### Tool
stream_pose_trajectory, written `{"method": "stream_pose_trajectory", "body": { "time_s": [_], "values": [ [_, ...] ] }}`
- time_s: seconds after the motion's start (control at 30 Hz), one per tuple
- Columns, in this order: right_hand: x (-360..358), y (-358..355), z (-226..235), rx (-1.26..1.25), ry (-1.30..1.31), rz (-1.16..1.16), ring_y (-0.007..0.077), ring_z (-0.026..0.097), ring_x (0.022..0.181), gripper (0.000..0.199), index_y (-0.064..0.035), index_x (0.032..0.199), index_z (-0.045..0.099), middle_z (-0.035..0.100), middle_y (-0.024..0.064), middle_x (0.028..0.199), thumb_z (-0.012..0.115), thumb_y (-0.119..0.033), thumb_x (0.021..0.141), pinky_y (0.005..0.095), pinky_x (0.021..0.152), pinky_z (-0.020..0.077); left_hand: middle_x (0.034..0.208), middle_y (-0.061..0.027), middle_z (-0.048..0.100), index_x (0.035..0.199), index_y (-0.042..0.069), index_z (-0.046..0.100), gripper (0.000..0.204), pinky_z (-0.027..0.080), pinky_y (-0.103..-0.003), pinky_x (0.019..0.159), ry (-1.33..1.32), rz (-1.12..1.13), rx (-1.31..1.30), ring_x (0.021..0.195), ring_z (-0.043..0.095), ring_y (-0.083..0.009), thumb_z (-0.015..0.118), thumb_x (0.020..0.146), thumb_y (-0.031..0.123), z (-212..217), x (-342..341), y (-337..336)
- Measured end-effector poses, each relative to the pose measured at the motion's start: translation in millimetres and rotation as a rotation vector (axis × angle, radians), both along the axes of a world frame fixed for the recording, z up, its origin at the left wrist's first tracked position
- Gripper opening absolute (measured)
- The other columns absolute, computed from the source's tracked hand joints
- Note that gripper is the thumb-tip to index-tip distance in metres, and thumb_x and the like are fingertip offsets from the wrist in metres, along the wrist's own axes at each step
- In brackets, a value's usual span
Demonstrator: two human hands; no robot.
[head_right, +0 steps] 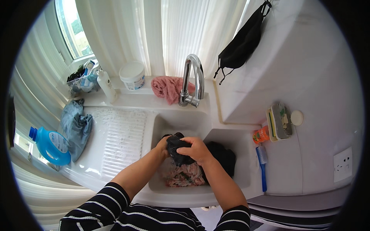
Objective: The person hand washes clothes in a sink. They place a basin on the floor, turn on the faucet, and wet a floral garment before setting it aside. They then add detergent to a black garment and scrub it on the washboard, rinsing and wringing it repeatedly.
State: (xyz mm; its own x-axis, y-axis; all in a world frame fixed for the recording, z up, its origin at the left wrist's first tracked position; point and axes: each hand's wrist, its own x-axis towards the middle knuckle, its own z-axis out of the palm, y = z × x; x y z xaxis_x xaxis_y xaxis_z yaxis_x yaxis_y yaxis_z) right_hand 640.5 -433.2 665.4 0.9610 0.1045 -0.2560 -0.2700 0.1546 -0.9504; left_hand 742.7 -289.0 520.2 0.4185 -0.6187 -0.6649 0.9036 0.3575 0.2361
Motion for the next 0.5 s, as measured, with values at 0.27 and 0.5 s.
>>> {"method": "stream_pose_trajectory", "body": {
  "time_s": [0.27,0.5],
  "values": [
    [-5,-4,-34,0.253,-0.021,-0.535,0.0161,0.067,0.078,0.025,0.0014,0.105,0.067,0.069,0.0067,0.092,0.065,0.0,0.08,0.0296,0.071,0.0542,0.088,-0.0103,0.061,0.097,0.0,0.057,0.027,0.055,-0.036,0.077,-0.355,-0.035,0.147,0.079,0.064,-0.0261,0.056,0.07,0.004,98,0,54],
    [31,115,-3,0.477,-0.144,-0.261,0.0142,0.065,0.087,0.027,-0.0016,0.111,0.065,0.067,0.004,0.098,0.066,-0.002,0.084,0.0283,0.08,0.0521,0.089,-0.0089,0.063,0.108,0.0,0.064,0.046,0.054,-0.03,0.07,-0.762,-0.25,0.254,0.077,0.063,-0.0222,0.051,0.063,0.003,170,24,164]
  ]
}}
